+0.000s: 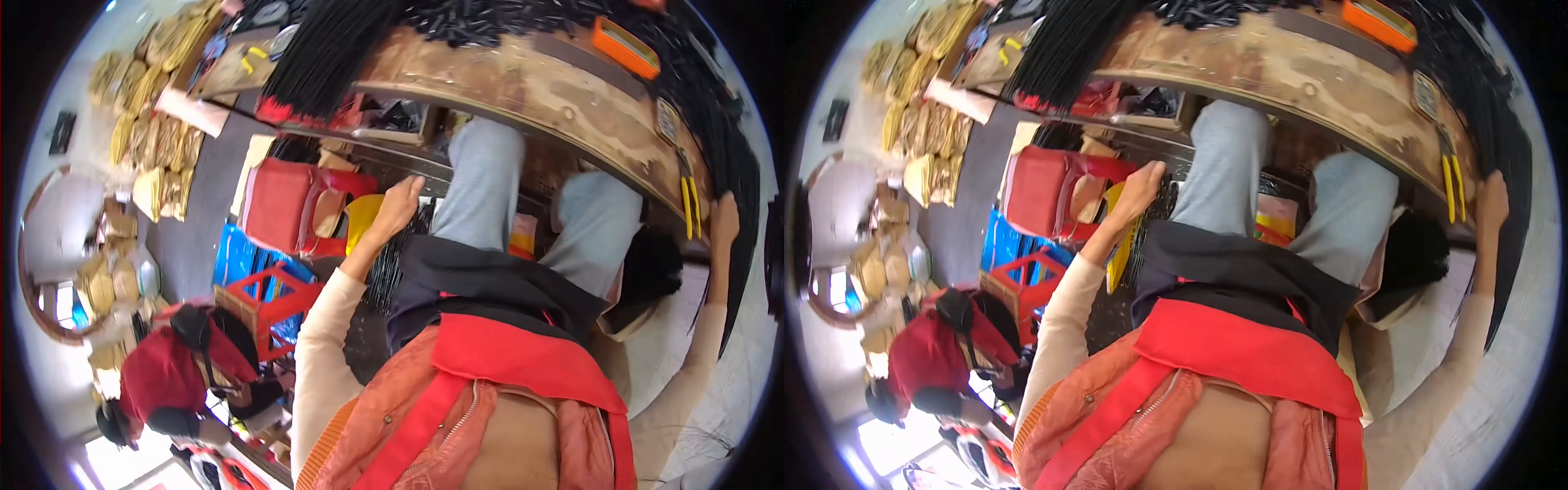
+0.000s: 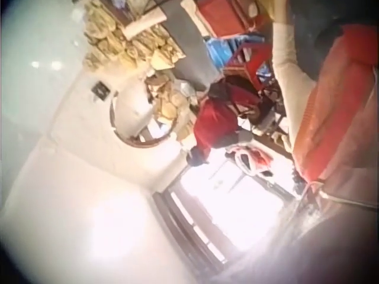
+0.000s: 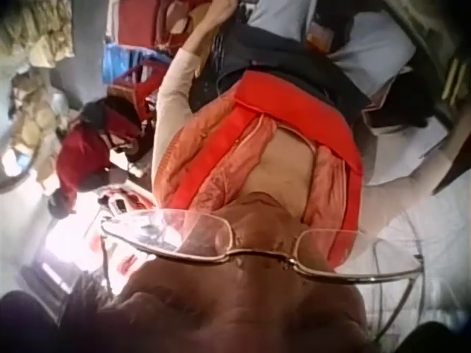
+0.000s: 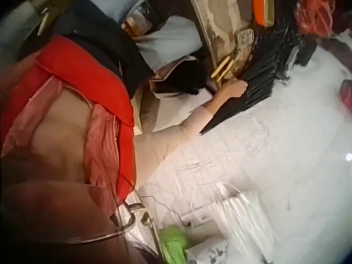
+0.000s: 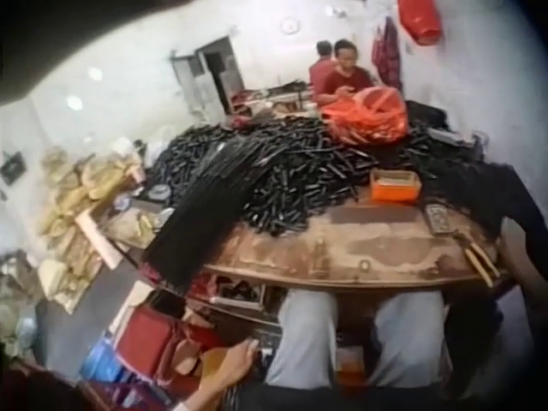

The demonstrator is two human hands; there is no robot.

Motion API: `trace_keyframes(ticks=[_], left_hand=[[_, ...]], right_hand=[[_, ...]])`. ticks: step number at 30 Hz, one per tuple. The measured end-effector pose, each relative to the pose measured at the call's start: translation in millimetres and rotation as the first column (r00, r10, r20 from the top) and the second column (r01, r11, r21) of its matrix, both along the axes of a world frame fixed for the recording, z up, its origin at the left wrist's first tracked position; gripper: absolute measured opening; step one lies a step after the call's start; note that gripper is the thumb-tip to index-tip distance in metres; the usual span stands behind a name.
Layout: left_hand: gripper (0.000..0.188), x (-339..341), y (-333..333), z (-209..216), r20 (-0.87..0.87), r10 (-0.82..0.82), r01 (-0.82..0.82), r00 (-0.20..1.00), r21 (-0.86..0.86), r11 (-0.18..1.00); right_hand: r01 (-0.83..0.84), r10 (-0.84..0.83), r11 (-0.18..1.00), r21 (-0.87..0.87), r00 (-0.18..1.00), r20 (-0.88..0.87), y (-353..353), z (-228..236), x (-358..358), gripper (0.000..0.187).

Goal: Cutting long black plastic tubes to size and organizing them into bundled sets at a manufacturing workbench.

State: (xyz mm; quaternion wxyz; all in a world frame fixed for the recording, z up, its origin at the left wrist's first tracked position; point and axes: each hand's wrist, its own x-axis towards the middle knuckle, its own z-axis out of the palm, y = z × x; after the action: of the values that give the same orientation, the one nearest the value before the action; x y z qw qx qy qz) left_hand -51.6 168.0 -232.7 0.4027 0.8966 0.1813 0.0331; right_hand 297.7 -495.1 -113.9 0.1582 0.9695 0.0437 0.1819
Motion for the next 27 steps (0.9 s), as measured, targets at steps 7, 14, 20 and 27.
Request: trace_keyframes(ticks=[7, 14, 20, 27], left_hand=[[0.045, -37.8, 61.5, 18.0, -0.349, 0.029, 0.076, 0.937, 0.282, 0.956], [0.037, -1.8, 22.4, 4.8, -0.270, -0.327, 0.399, 0.906, 0.281, 0.873], [0.031, -39.8, 28.6, 34.7, -0.416, -0.304, 0.437, 0.857, 0.274, 0.857], [0.027, 7.1, -26.3, 109.6, -0.230, -0.434, 0.490, 0.871, 0.472, 0.733]], right_hand=[[0.131, -0.122, 0.990, 0.041, 0.976, -0.178, 19.2, 14.8, 27.4, 0.034], [-0.050, 0.018, 0.972, -0.230, 0.990, -0.142, -101.9, 80.3, 103.0, 0.021], [0.073, 0.015, 0.719, 0.691, 0.993, -0.121, 73.3, 115.1, 68.3, 0.029], [0.112, 0.398, -0.107, 0.988, 0.916, -0.061, 84.8, 210.7, 76.1, 0.022]])
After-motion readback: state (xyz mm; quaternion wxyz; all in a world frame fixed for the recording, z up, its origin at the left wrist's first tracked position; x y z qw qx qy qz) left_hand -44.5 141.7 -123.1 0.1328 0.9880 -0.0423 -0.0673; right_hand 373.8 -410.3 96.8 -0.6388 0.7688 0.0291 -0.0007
